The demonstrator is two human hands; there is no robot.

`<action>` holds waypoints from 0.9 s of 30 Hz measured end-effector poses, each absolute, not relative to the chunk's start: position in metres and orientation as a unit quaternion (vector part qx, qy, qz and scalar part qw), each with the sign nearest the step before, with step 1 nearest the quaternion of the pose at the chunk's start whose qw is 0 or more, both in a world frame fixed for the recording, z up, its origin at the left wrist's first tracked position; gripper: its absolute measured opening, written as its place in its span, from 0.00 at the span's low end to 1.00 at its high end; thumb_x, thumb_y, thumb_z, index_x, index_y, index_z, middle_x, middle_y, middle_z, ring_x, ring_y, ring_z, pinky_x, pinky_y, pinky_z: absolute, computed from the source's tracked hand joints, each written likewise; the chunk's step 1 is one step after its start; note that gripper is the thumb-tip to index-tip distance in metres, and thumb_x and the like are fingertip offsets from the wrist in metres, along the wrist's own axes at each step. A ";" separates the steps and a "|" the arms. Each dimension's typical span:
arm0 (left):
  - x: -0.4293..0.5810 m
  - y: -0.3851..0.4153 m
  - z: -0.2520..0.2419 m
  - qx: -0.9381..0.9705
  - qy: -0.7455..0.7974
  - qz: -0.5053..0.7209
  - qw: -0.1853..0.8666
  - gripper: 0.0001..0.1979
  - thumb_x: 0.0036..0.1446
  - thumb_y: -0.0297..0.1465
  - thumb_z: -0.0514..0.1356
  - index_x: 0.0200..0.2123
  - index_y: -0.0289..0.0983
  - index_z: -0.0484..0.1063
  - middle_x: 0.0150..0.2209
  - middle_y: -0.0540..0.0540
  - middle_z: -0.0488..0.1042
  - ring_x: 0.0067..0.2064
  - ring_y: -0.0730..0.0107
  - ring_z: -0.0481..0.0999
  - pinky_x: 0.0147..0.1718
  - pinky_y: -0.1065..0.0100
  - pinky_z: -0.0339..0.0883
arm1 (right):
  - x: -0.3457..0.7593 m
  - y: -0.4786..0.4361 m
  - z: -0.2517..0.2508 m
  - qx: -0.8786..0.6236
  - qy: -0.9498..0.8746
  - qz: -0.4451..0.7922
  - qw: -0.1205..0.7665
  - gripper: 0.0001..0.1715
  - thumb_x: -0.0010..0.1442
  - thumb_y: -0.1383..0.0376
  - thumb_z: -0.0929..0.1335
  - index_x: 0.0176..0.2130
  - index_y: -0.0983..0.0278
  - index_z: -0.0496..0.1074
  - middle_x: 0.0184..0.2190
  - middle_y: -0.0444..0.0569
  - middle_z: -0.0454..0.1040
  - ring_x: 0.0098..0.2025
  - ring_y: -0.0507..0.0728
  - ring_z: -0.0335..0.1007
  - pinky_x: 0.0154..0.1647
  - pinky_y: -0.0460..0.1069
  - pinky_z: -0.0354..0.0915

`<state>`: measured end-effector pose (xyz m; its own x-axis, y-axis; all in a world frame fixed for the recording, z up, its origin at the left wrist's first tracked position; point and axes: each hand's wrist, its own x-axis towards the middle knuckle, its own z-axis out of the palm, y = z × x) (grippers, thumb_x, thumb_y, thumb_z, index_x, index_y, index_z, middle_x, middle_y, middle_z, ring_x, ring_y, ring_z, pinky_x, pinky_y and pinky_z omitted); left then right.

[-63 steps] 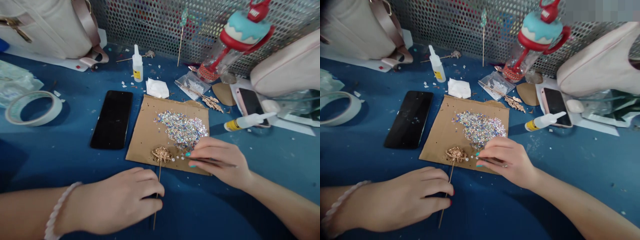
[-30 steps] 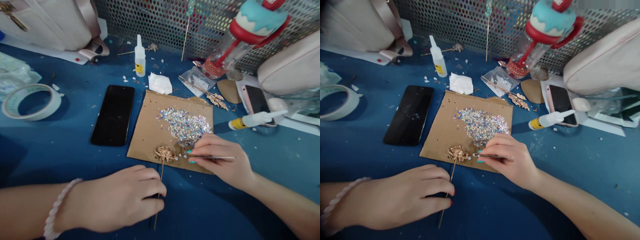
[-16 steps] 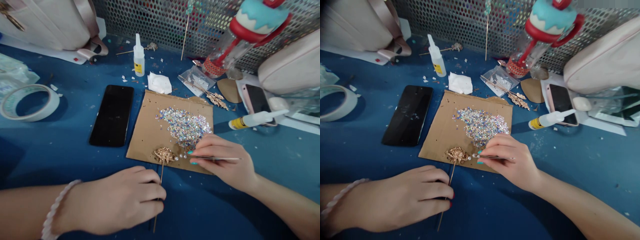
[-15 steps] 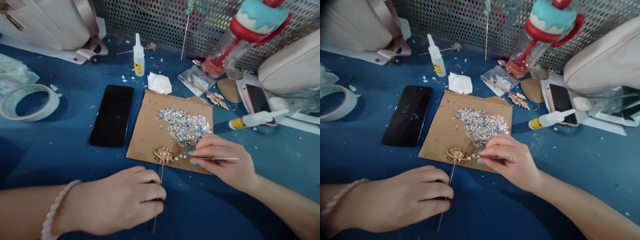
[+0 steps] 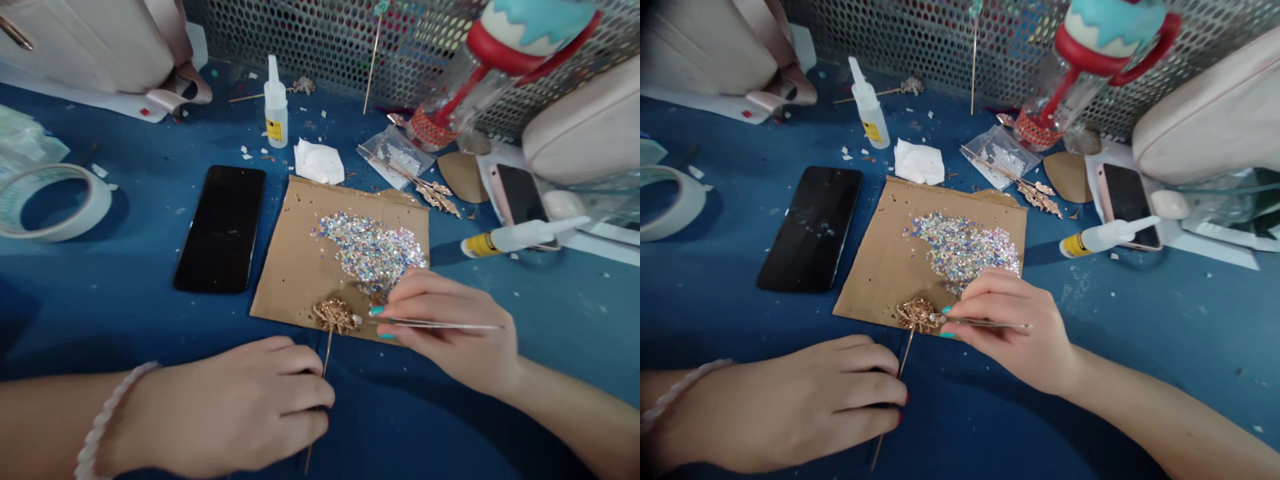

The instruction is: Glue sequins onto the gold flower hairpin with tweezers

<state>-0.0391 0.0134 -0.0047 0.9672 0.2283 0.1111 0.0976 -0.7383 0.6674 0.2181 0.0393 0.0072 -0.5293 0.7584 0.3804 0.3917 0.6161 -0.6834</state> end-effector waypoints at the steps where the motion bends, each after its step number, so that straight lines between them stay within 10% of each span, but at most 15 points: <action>1: -0.039 0.013 -0.005 0.929 0.086 0.089 0.349 0.11 0.63 0.23 0.50 0.45 0.37 0.69 0.44 0.42 0.73 0.47 0.62 0.69 0.46 0.64 0.64 | 0.216 0.039 0.007 -0.338 -0.833 0.275 0.342 0.02 0.56 0.71 0.71 0.33 0.64 0.74 0.27 0.46 0.74 0.28 0.51 0.69 0.30 0.48 0.67; 27: -0.039 0.013 -0.008 0.939 0.076 0.072 0.327 0.09 0.65 0.27 0.52 0.45 0.34 0.70 0.41 0.45 0.72 0.43 0.65 0.67 0.42 0.63 0.64 | 0.204 0.040 0.006 -0.326 -0.866 0.235 0.296 0.01 0.56 0.71 0.71 0.33 0.65 0.75 0.27 0.46 0.73 0.28 0.50 0.68 0.32 0.50 0.68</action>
<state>-0.0391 0.0130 -0.0084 0.9781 0.1897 0.0853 0.0955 -0.7740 0.6259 0.2039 0.0398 0.0061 -0.6114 0.7046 0.3601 0.4258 0.6765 -0.6008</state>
